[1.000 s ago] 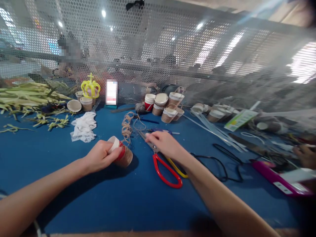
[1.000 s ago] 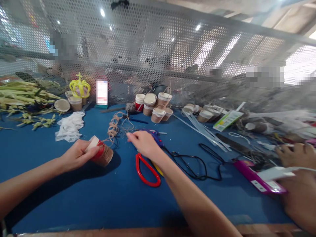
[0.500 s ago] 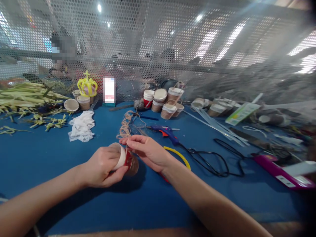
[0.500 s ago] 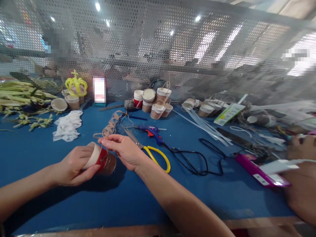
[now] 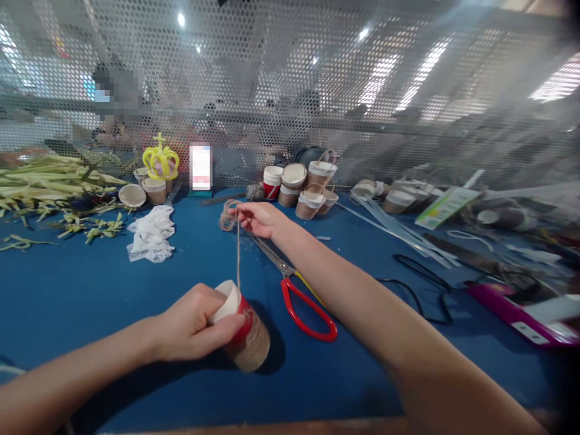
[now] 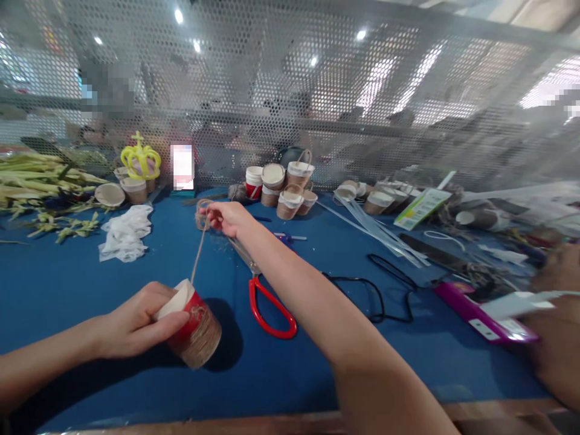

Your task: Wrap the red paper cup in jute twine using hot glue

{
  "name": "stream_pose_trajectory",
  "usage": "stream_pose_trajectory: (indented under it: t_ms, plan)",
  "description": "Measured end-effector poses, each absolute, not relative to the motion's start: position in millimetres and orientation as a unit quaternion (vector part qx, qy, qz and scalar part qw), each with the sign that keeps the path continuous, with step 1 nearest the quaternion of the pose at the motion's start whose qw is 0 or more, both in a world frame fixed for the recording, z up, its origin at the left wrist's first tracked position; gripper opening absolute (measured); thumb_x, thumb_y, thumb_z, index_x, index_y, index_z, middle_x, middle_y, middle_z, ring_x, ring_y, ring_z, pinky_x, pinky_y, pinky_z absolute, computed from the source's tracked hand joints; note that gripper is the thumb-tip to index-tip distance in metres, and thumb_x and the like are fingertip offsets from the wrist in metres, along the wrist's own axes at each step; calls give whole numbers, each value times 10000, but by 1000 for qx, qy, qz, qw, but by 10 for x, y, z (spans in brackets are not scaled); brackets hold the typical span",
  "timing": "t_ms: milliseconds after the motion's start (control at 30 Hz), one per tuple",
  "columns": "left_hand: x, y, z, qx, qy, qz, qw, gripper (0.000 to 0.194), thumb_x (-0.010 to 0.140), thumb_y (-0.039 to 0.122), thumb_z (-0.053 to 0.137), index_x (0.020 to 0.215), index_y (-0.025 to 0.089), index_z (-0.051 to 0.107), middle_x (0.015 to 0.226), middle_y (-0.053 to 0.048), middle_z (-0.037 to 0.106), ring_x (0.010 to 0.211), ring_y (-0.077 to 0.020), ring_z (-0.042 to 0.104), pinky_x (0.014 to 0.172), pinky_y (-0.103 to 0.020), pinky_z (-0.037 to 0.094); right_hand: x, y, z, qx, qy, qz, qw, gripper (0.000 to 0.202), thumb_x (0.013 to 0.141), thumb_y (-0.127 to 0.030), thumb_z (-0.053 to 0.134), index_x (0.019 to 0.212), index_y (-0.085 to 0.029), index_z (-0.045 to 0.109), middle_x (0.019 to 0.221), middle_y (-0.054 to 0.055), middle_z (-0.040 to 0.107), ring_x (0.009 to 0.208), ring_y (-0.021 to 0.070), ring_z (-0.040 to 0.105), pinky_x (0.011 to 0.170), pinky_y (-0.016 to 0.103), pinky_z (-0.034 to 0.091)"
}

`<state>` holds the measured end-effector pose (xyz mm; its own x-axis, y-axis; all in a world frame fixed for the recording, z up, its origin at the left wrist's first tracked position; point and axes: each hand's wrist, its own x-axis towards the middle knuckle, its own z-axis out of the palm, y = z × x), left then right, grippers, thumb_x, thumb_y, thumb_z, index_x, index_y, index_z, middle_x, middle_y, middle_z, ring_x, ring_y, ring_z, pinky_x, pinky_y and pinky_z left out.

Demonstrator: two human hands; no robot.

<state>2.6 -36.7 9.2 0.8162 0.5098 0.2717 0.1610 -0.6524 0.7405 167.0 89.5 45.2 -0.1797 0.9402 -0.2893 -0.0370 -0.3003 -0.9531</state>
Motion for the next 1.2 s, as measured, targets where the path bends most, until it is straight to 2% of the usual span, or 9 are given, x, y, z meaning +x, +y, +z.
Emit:
stream_pose_trajectory:
  t_ms: [100,400,500,600,700,867,967,1067,1200]
  plan:
    - [51,-379,101,869,199,217,398,350,852,241,330,512,172,285,488,52,282,450,-72,254,448,-206,236,1651,1220,558,-539,-471,577,394,289,851,-289,490,1113,-167,499,1118,74,531,922,190,557,760,393,473]
    - [2,-334,108,738,298,220,563,412,831,413,373,530,134,399,510,44,304,476,-64,245,418,-181,212,1647,1216,469,-630,-562,446,296,286,847,-280,498,1104,-154,501,1096,72,540,900,184,564,745,385,478]
    - [1,-306,97,700,311,243,596,394,816,417,396,580,111,469,535,33,357,493,-67,269,433,-175,234,1744,857,489,-621,-608,417,267,228,839,-318,500,859,-117,606,846,46,614,673,123,570,576,257,470]
    - [5,-302,99,717,308,245,576,387,824,391,395,562,114,461,529,39,341,491,-64,256,430,-169,227,1803,416,504,-575,-651,446,216,467,817,-451,468,538,-109,623,572,54,603,484,94,495,401,207,359]
    - [0,-313,109,750,302,252,531,394,835,369,376,522,132,402,512,50,298,476,-61,229,416,-170,205,1824,45,453,-543,-665,482,177,547,828,-496,404,536,-110,658,587,93,639,500,122,524,414,231,378]
    - [-9,-323,118,801,292,281,440,384,846,304,354,494,152,331,495,55,283,461,-59,233,416,-172,219,1841,-208,373,-535,-653,487,224,572,852,-525,304,701,-141,700,788,94,675,642,135,555,562,257,421]
    - [4,-330,107,834,269,268,400,362,846,268,346,504,150,356,490,52,324,457,-58,275,439,-172,254,1797,-225,322,-483,-622,567,240,546,830,-552,332,738,-166,707,800,70,671,753,151,565,697,283,417]
    - [17,-340,93,859,250,256,366,347,838,239,353,503,149,364,490,51,339,457,-58,292,461,-181,263,1723,-222,244,-410,-563,656,289,400,778,-523,473,792,-194,699,806,27,658,785,128,550,770,269,383]
    - [16,-331,90,836,286,243,401,365,838,275,357,496,160,309,487,62,276,451,-58,239,437,-186,226,1661,-228,185,-393,-462,687,401,177,606,-320,714,703,-178,673,782,3,646,719,97,532,724,237,375]
